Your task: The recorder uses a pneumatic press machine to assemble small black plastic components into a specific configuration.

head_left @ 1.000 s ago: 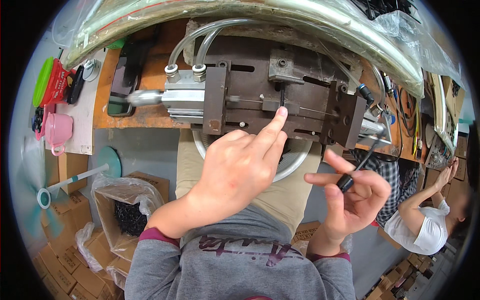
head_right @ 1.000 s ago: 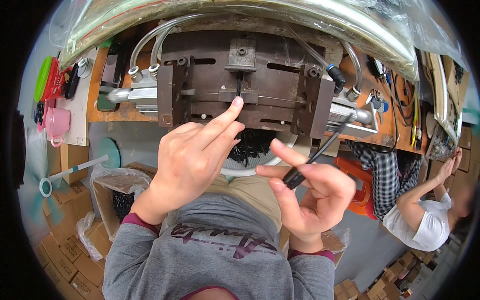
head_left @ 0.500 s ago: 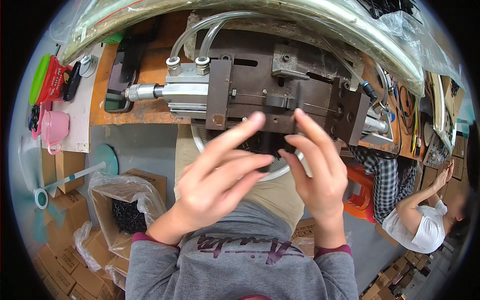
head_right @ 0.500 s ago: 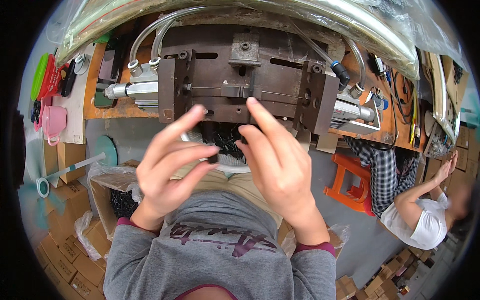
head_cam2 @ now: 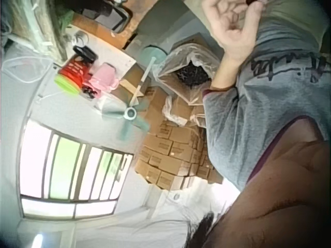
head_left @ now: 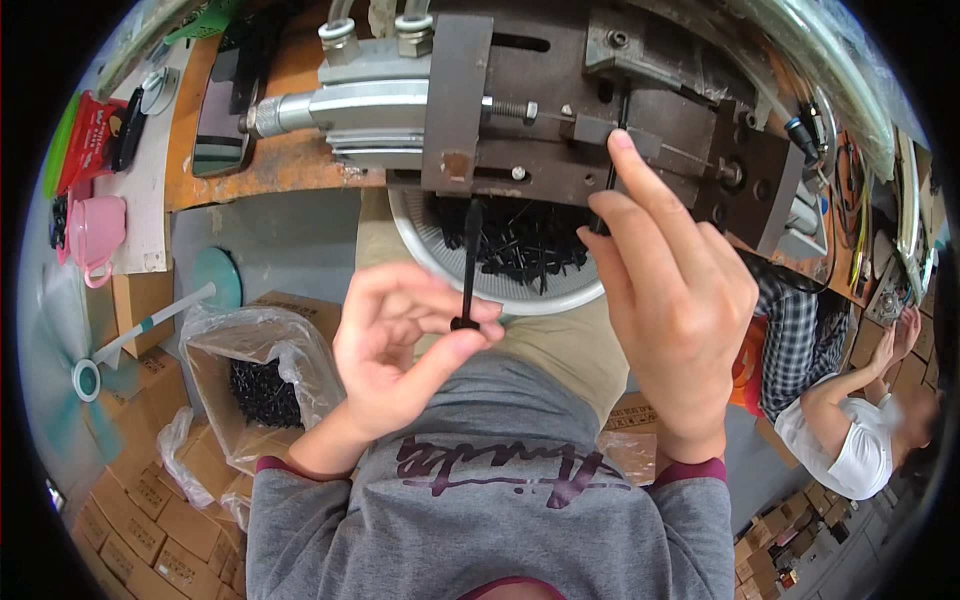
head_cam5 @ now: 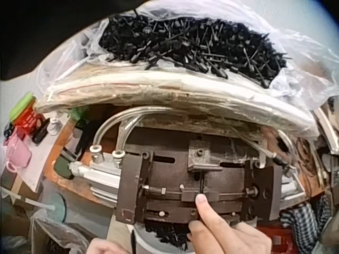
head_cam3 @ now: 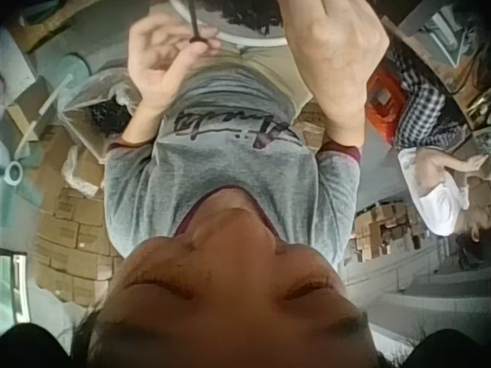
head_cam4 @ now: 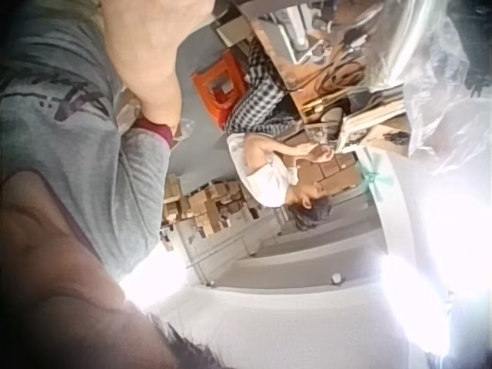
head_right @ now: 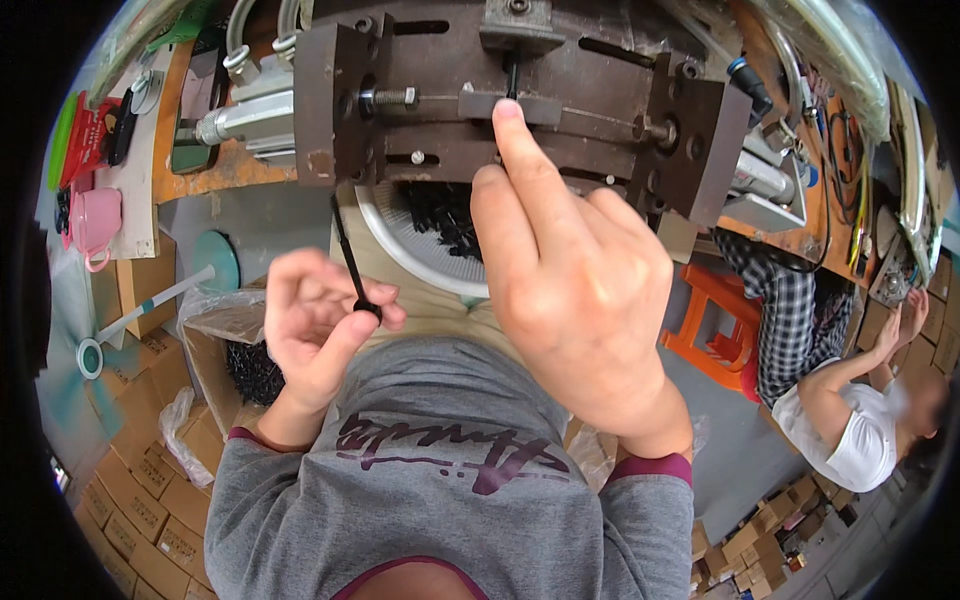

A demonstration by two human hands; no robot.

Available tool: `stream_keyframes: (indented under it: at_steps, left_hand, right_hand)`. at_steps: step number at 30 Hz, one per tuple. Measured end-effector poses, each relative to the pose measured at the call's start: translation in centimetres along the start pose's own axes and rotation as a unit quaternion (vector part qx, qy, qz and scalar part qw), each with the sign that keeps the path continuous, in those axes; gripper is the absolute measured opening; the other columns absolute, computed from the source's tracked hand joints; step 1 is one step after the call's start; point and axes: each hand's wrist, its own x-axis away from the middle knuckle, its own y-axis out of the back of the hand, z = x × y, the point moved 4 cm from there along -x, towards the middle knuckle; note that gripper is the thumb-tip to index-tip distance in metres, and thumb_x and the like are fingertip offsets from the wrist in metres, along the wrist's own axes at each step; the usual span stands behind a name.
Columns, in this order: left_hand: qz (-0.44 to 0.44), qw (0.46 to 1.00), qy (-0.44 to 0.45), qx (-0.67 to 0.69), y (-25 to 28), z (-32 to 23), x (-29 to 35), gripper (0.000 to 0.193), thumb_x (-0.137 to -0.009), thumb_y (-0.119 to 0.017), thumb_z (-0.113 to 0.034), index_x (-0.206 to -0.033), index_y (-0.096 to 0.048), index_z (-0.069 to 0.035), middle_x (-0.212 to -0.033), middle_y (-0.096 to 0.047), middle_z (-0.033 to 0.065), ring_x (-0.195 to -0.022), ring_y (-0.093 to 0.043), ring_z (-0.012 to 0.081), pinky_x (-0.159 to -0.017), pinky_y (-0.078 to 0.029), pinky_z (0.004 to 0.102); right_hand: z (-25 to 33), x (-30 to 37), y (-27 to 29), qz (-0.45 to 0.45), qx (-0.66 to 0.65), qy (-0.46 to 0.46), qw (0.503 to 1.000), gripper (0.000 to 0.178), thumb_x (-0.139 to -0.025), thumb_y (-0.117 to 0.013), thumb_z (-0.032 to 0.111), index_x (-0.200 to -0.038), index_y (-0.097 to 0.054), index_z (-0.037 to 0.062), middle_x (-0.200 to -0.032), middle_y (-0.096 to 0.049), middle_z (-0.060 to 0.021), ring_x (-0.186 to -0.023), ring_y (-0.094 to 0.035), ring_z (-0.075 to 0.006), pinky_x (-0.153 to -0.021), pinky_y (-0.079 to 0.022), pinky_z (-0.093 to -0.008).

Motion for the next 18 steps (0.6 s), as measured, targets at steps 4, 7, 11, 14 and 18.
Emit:
stream_keyframes:
  at_steps: [4, 7, 11, 14, 18]
  left_hand:
    - [0.002, 0.978, 0.171, 0.116, -0.1, 1.0, 0.7, 0.035, -0.09, -0.054, 0.0, -0.123, -0.041, 0.002, -0.098, -0.056, 0.011, -0.082, -0.055, 0.0144, -0.071, -0.05, 0.031]
    - [0.046, 0.944, 0.234, 0.226, 0.0, 2.7, 1.4, 0.04, -0.094, -0.055, -0.011, -0.129, -0.042, 0.001, -0.111, -0.054, 0.0099, -0.078, -0.044, 0.0092, -0.068, -0.038, 0.0238]
    - [0.032, 0.94, 0.272, 0.205, -0.9, 3.7, 1.5, 0.028, -0.098, -0.051, -0.02, -0.119, -0.047, -0.002, -0.11, -0.056, 0.0079, -0.078, -0.044, 0.0068, -0.07, -0.038, 0.0224]
    - [0.033, 0.937, 0.326, 0.122, -0.6, 5.8, 3.2, 0.027, -0.101, -0.046, -0.024, -0.117, -0.05, -0.002, -0.107, -0.057, 0.0067, -0.08, -0.047, 0.0065, -0.07, -0.039, 0.0217]
    - [-0.046, 0.933, 0.349, 0.07, 1.7, 8.9, 4.6, 0.024, -0.102, -0.045, -0.026, -0.097, -0.055, -0.004, -0.075, -0.051, -0.001, -0.068, -0.048, 0.0084, -0.064, -0.041, 0.0222]
  right_hand:
    - [-0.5, 0.4, -0.6, -0.021, -0.028, -0.01, 0.999, 0.021, -0.064, -0.078, 0.005, -0.082, -0.067, 0.0031, -0.112, -0.069, -0.0061, -0.06, -0.058, -0.0151, -0.056, -0.046, -0.025]
    - [-0.8, 1.1, -0.7, -0.035, -0.159, -0.036, 0.986, 0.023, -0.063, -0.08, 0.005, -0.082, -0.068, 0.0017, -0.109, -0.069, -0.0106, -0.068, -0.064, -0.0156, -0.061, -0.051, -0.0262]
    - [1.2, 4.4, -1.3, 0.09, -0.398, -0.029, 0.913, 0.029, -0.061, -0.085, 0.012, -0.086, -0.073, 0.0056, -0.111, -0.066, -0.0168, -0.085, -0.066, -0.021, -0.069, -0.055, -0.0297]
    - [2.8, 7.1, -4.4, 0.127, -0.433, 0.005, 0.892, 0.027, -0.063, -0.084, 0.014, -0.086, -0.073, 0.0064, -0.11, -0.066, -0.0128, -0.085, -0.063, -0.0184, -0.07, -0.051, -0.0319]
    - [-1.4, 10.8, -9.5, 0.017, -0.471, -0.14, 0.871, 0.018, -0.068, -0.08, 0.01, -0.082, -0.07, 0.0058, -0.098, -0.067, -0.0081, -0.083, -0.061, -0.02, -0.071, -0.049, -0.0328]
